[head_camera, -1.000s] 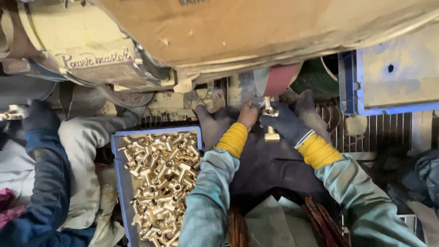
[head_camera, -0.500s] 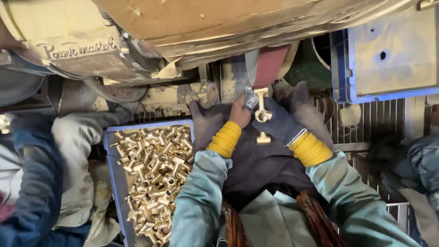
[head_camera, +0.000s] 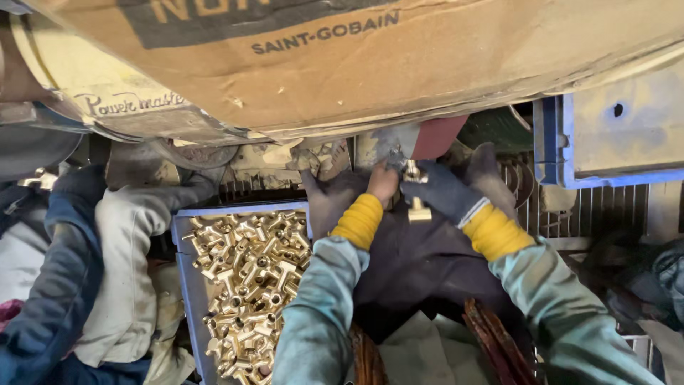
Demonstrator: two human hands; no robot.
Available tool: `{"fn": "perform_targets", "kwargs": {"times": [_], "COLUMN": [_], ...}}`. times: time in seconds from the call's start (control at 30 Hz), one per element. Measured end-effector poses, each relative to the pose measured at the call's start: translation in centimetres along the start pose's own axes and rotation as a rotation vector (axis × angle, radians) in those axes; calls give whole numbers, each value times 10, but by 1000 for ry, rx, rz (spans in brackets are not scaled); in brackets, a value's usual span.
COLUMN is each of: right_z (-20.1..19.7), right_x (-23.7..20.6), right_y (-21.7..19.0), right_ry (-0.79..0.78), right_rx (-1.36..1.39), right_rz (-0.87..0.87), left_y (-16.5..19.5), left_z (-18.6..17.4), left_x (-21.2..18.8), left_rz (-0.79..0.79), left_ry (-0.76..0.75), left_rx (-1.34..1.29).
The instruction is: The person repeatedly picks up small brass-colored metal parts from a blue bin and presses them against a moving belt sander to smooth or polish their surfaces. After each part is treated, it is placed into a separate blue bin to the right.
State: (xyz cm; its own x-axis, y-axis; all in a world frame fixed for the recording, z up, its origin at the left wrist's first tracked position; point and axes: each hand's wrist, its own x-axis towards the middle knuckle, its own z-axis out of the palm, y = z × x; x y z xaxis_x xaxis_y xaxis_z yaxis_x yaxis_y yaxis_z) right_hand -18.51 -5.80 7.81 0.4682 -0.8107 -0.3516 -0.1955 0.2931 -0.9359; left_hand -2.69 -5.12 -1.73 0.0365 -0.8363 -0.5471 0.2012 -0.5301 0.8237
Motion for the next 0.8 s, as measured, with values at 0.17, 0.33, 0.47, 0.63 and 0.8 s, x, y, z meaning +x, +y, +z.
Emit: {"fn": "perform_targets", "kwargs": {"times": [0.17,0.33,0.47,0.63,0.8], "right_z": [-2,12,18,11,6], "right_x": [2,-38,-46,-115,-144], "right_y": [-7,-3,-23,-95,-163], "right_ry": [-17,82,199,190,-122], "right_rx": [53,-250,-483,-797,-1120], "right_rz": [64,-59,-353,-734,-354], "left_y": [6,4,22,42,51], "left_z": [4,-1,-11,-23,-16], "left_x": [4,-28,-51,-98,-149], "left_rz": [18,405,626,510,471], "left_ry": [74,-9,-33,-276,-575], "left_rx": [198,256,360,315,5]}}
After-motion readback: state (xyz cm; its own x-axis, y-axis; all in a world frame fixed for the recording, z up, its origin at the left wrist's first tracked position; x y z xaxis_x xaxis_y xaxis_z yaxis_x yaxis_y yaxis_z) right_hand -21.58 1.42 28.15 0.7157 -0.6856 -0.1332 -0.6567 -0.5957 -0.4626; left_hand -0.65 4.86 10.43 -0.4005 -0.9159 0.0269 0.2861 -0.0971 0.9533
